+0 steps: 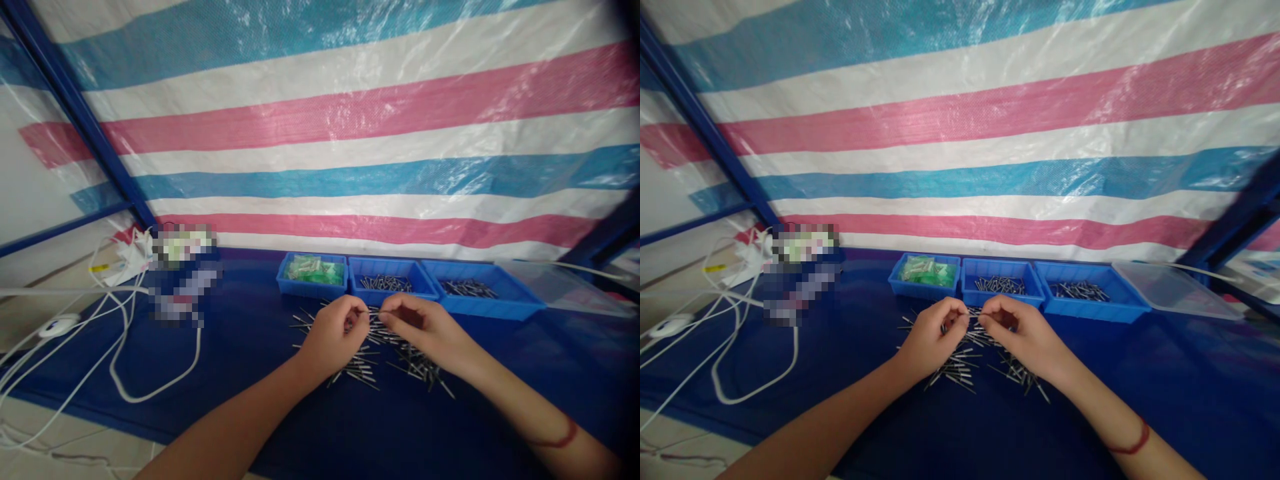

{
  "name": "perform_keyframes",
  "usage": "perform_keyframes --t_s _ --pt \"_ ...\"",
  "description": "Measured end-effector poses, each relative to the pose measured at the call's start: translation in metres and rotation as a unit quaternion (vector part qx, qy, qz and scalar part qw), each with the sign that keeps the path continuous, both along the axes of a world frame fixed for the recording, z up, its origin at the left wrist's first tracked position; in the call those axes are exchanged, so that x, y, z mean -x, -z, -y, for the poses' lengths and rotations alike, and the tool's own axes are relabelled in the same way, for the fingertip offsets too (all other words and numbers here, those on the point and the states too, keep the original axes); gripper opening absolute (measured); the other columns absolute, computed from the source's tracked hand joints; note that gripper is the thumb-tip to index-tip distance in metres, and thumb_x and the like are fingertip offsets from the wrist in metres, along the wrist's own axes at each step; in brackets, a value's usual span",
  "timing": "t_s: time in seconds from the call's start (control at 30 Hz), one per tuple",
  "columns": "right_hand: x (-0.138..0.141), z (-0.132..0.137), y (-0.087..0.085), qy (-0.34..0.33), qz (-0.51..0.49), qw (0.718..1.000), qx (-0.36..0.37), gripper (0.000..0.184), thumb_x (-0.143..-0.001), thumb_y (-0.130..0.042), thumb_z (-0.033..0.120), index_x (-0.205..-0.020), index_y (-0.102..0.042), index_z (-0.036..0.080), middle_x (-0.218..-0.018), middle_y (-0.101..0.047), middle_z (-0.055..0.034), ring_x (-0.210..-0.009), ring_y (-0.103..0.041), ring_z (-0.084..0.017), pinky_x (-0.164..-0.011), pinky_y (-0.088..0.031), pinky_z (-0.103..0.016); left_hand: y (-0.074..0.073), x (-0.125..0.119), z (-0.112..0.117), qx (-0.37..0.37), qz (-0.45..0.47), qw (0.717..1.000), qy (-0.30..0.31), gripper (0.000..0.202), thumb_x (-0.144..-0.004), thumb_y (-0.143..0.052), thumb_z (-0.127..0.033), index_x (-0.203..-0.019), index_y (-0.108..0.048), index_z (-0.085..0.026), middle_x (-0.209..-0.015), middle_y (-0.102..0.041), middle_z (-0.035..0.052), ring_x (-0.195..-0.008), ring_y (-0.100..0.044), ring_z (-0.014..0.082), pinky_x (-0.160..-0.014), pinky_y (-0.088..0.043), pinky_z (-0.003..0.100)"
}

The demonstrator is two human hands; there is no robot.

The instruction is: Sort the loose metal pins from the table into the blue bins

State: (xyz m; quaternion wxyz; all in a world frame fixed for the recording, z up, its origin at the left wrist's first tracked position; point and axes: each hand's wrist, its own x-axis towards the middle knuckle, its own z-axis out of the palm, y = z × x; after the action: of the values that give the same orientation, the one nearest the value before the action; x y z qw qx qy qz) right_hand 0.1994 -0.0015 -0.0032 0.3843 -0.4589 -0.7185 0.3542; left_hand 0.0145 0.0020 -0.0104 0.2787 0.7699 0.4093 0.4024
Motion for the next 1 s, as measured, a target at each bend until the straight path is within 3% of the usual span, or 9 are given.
perform_keyframes --t_s 0.13,0.27,0.5,0.6,0.73,0.8,0.87,1.0 --pt "0.0 0.0 -0.003 0.01 -0.035 0.999 0.005 0.026 -0.079 -0.059 0.045 -0.078 -0.06 0.019 -0.071 -0.058 -0.0009 -0.065 -0.054 -0.015 -0.059 -0.045 -0.025 0.002 -0.001 -0.001 -0.028 -0.044 0.998 0.028 0.014 -0.088 -0.05 -0.022 -0.092 -0.062 -0.016 -0.077 -0.061 0.0009 -0.069 -0.056 0.0118 -0.065 -0.041 0.021" --pt "-0.001 0.0 -0.002 0.005 -0.05 0.999 0.01 0.024 -0.078 -0.062 0.043 -0.081 -0.062 0.019 -0.078 -0.063 -0.0025 -0.07 -0.057 -0.015 -0.064 -0.048 -0.026 0.003 -0.002 0.0 -0.046 -0.08 0.994 0.055 0.019 -0.09 -0.048 -0.023 -0.082 -0.064 -0.015 -0.075 -0.059 0.0012 -0.07 -0.054 0.012 -0.065 -0.039 0.021" --pt "-0.009 -0.004 0.0 -0.001 0.031 0.999 -0.044 0.025 -0.08 -0.06 0.042 -0.091 -0.065 0.02 -0.085 -0.066 -0.004 -0.07 -0.059 -0.016 -0.064 -0.049 -0.028 0.002 0.0 -0.001 -0.043 -0.046 0.998 -0.001 0.016 -0.088 -0.053 -0.027 -0.083 -0.063 -0.016 -0.076 -0.059 0.001 -0.07 -0.055 0.0122 -0.066 -0.041 0.022" --pt "-0.015 -0.006 -0.004 0.012 0.08 0.993 -0.082 0.025 -0.082 -0.057 0.042 -0.091 -0.064 0.02 -0.088 -0.066 -0.0044 -0.07 -0.058 -0.017 -0.064 -0.047 -0.029 0.002 0.001 -0.002 -0.052 -0.07 0.996 -0.007 0.017 -0.088 -0.053 -0.03 -0.093 -0.062 -0.016 -0.081 -0.061 0.0027 -0.078 -0.056 0.015 -0.072 -0.042 0.025" --pt "-0.045 -0.016 -0.01 0.157 0.109 0.972 -0.135 0.028 -0.084 -0.052 0.046 -0.087 -0.063 0.021 -0.084 -0.066 -0.0054 -0.072 -0.059 -0.021 -0.065 -0.044 -0.032 0.005 0.003 0.0 -0.081 -0.174 0.981 -0.017 0.032 -0.088 -0.052 -0.038 -0.114 -0.058 -0.021 -0.098 -0.062 0.0056 -0.095 -0.052 0.0224 -0.081 -0.04 0.035" --pt "-0.071 -0.022 -0.01 0.249 0.158 0.943 -0.157 0.028 -0.084 -0.051 0.047 -0.084 -0.063 0.022 -0.081 -0.066 -0.0069 -0.068 -0.059 -0.023 -0.063 -0.043 -0.035 0.007 0.005 0.001 -0.09 -0.23 0.969 -0.025 0.033 -0.089 -0.049 -0.041 -0.115 -0.059 -0.025 -0.104 -0.06 0.006 -0.1 -0.049 0.0253 -0.08 -0.039 0.038" --pt "-0.1 -0.029 -0.007 0.351 0.222 0.892 -0.178 0.025 -0.083 -0.05 0.047 -0.08 -0.061 0.025 -0.072 -0.063 -0.0069 -0.064 -0.058 -0.026 -0.059 -0.038 -0.038 0.009 0.006 0.001 -0.092 -0.27 0.958 -0.029 0.031 -0.089 -0.048 -0.041 -0.112 -0.062 -0.026 -0.108 -0.059 0.0063 -0.101 -0.047 0.0265 -0.079 -0.038 0.039" --pt "-0.152 -0.043 0.014 0.431 0.298 0.829 -0.193 0.021 -0.08 -0.053 0.045 -0.067 -0.057 0.029 -0.051 -0.049 -0.0027 -0.047 -0.047 -0.022 -0.05 -0.032 -0.037 0.012 0.008 -0.001 -0.092 -0.295 0.95 -0.035 0.024 -0.088 -0.051 -0.038 -0.102 -0.066 -0.025 -0.109 -0.058 0.0052 -0.1 -0.047 0.0262 -0.078 -0.037 0.039"
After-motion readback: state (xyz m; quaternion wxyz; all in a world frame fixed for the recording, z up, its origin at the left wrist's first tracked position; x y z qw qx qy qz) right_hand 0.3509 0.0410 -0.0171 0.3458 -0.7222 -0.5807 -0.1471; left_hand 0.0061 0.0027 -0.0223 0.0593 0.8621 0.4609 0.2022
